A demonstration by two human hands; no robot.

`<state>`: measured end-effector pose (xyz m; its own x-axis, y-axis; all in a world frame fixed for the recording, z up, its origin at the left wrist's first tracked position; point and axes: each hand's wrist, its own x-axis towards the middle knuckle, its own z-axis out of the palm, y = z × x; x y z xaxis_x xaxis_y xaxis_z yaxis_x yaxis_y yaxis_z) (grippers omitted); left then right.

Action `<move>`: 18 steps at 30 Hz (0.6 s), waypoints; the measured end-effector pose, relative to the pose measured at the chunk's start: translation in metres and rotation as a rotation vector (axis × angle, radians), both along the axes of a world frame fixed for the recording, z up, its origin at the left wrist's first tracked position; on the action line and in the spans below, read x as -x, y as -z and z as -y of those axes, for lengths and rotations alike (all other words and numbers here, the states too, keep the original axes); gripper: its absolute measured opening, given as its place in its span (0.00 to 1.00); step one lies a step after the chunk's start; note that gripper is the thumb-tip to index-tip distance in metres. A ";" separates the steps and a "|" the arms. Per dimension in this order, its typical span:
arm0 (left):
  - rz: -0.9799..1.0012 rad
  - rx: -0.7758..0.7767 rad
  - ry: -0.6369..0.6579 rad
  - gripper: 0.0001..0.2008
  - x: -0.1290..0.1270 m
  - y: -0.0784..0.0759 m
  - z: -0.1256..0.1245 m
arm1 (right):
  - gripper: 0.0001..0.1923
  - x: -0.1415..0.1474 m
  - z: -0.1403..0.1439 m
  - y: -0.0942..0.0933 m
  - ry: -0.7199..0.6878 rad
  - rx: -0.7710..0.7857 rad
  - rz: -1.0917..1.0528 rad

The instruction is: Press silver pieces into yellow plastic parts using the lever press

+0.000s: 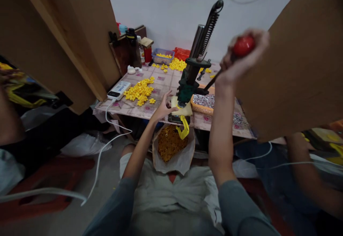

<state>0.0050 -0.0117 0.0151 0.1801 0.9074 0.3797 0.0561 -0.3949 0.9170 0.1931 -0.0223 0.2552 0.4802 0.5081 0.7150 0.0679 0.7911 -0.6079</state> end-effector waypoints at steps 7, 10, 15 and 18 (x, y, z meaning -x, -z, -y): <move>-0.435 -0.126 -0.740 0.19 0.017 -0.009 0.013 | 0.33 -0.068 0.044 0.077 -0.067 0.156 0.407; -0.653 -0.029 -0.808 0.22 0.025 -0.005 0.019 | 0.37 -0.108 -0.007 0.120 0.103 0.499 0.742; -0.771 0.070 -0.797 0.17 0.028 0.004 0.009 | 0.22 -0.132 -0.051 0.177 -0.015 0.915 1.330; -0.660 0.062 -0.702 0.16 0.026 0.003 -0.005 | 0.14 -0.133 -0.057 0.180 -0.137 0.902 1.417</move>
<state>-0.0208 -0.0064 0.0122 -0.2505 0.9048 0.3443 0.7729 -0.0272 0.6339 0.3266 0.0352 0.0757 -0.3198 0.9474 -0.0073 0.8840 0.2956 -0.3622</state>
